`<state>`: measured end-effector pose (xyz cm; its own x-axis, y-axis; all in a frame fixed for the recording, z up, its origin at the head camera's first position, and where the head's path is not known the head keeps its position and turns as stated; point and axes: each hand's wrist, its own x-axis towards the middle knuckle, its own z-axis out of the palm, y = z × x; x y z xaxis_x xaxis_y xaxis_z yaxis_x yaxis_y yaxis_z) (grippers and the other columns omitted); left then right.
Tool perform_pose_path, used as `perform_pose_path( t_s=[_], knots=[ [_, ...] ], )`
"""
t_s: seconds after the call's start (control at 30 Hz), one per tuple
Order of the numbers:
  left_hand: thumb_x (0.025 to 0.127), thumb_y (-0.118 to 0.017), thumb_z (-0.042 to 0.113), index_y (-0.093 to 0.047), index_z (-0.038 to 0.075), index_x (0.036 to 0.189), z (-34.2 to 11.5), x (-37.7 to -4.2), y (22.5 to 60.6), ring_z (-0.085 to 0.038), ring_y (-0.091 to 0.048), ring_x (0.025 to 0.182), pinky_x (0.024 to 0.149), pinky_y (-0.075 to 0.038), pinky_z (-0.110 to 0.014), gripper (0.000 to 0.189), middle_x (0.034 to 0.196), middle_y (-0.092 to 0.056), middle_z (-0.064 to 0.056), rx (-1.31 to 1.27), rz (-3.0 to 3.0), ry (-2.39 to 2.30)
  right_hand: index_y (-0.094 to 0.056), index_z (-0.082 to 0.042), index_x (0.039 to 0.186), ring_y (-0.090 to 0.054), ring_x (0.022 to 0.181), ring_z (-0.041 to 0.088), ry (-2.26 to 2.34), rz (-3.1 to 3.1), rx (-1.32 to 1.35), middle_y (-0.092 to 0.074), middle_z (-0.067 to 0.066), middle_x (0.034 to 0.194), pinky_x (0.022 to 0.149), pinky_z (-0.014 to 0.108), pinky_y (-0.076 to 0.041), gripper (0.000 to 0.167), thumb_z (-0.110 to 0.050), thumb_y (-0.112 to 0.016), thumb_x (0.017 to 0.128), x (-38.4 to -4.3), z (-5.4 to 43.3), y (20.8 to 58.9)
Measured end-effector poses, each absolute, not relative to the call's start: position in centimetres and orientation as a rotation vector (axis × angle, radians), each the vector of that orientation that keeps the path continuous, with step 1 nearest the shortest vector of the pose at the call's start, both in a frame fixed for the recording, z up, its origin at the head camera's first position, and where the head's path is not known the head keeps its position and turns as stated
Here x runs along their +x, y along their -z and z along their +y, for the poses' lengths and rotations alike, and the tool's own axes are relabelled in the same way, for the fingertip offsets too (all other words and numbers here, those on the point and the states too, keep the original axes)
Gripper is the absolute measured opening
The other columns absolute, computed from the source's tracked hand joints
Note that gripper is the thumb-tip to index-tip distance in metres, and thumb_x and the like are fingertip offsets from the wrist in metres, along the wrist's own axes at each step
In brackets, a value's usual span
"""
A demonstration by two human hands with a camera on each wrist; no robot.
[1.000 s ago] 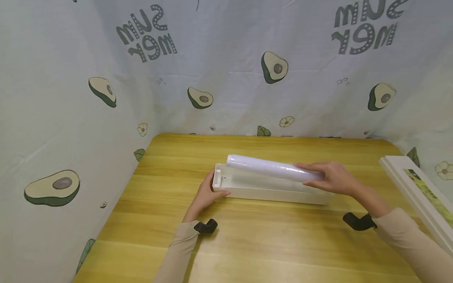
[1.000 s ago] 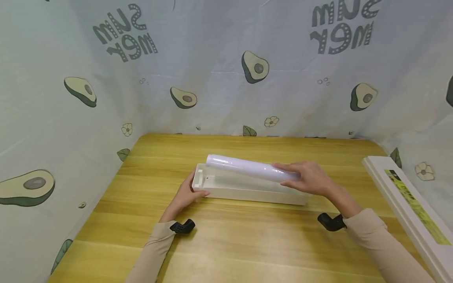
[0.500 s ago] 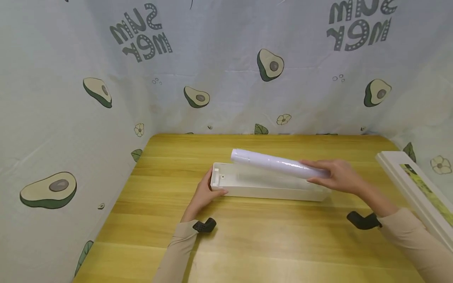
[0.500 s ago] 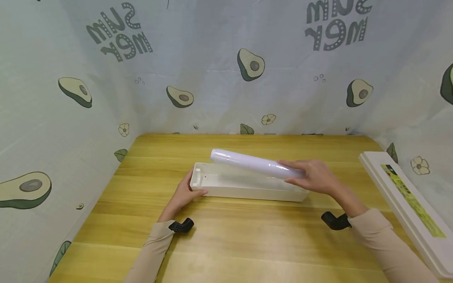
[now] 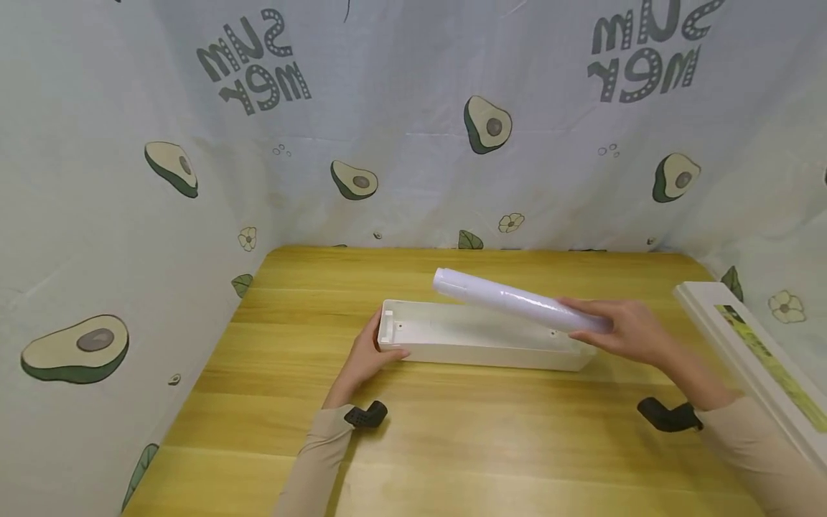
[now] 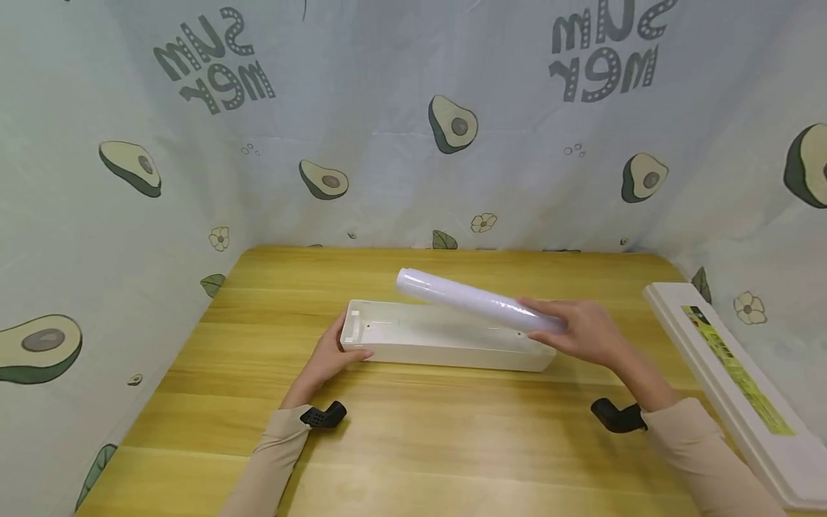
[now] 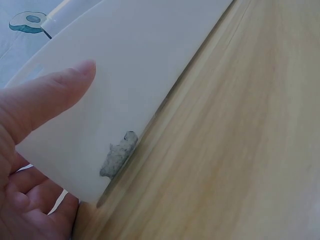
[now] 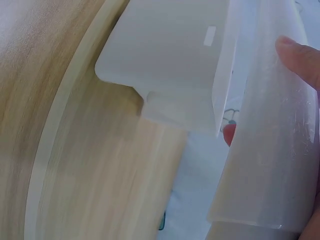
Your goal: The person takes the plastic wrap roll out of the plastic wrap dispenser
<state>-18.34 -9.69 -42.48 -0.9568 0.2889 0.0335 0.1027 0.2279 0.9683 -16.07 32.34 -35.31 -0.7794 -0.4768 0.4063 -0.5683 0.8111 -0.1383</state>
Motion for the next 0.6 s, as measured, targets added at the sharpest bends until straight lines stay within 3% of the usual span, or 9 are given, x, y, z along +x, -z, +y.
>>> perform_pose_path(
  t_s=[0.13,0.37,0.6],
  knots=[
    [0.076,-0.075,0.005,-0.016,0.002,0.150,-9.8,-18.4,42.4,-0.036,-0.040,0.133,0.109,-0.034,-0.049,0.095,0.151,-0.031,-0.021,0.383,2.338,-1.820,-0.063,-0.025,0.124,-0.045,0.060,0.002,-0.388,-2.604,0.767,-0.073,0.015,0.097,0.052,0.019,-0.034,0.063,-0.022,-0.083,0.065,-16.0,32.8,35.3],
    [0.076,-0.076,0.004,-0.016,0.003,0.150,-9.7,-18.3,41.9,-0.037,-0.039,0.133,0.110,-0.034,-0.049,0.095,0.151,-0.031,-0.021,0.360,2.357,-1.805,-0.062,-0.028,0.125,-0.055,0.065,0.009,-0.344,-2.611,0.715,-0.073,0.014,0.097,0.053,0.022,-0.038,0.064,-0.026,-0.083,0.065,-15.7,33.5,35.2],
    [0.076,-0.076,0.004,-0.016,0.002,0.150,-9.6,-18.2,42.1,-0.036,-0.039,0.133,0.110,-0.034,-0.048,0.095,0.151,-0.031,-0.021,0.370,2.350,-1.797,-0.063,-0.027,0.124,-0.053,0.063,0.007,-0.340,-2.579,0.706,-0.074,0.014,0.095,0.052,0.022,-0.038,0.066,-0.024,-0.085,0.061,-15.1,34.1,35.5]
  ],
)
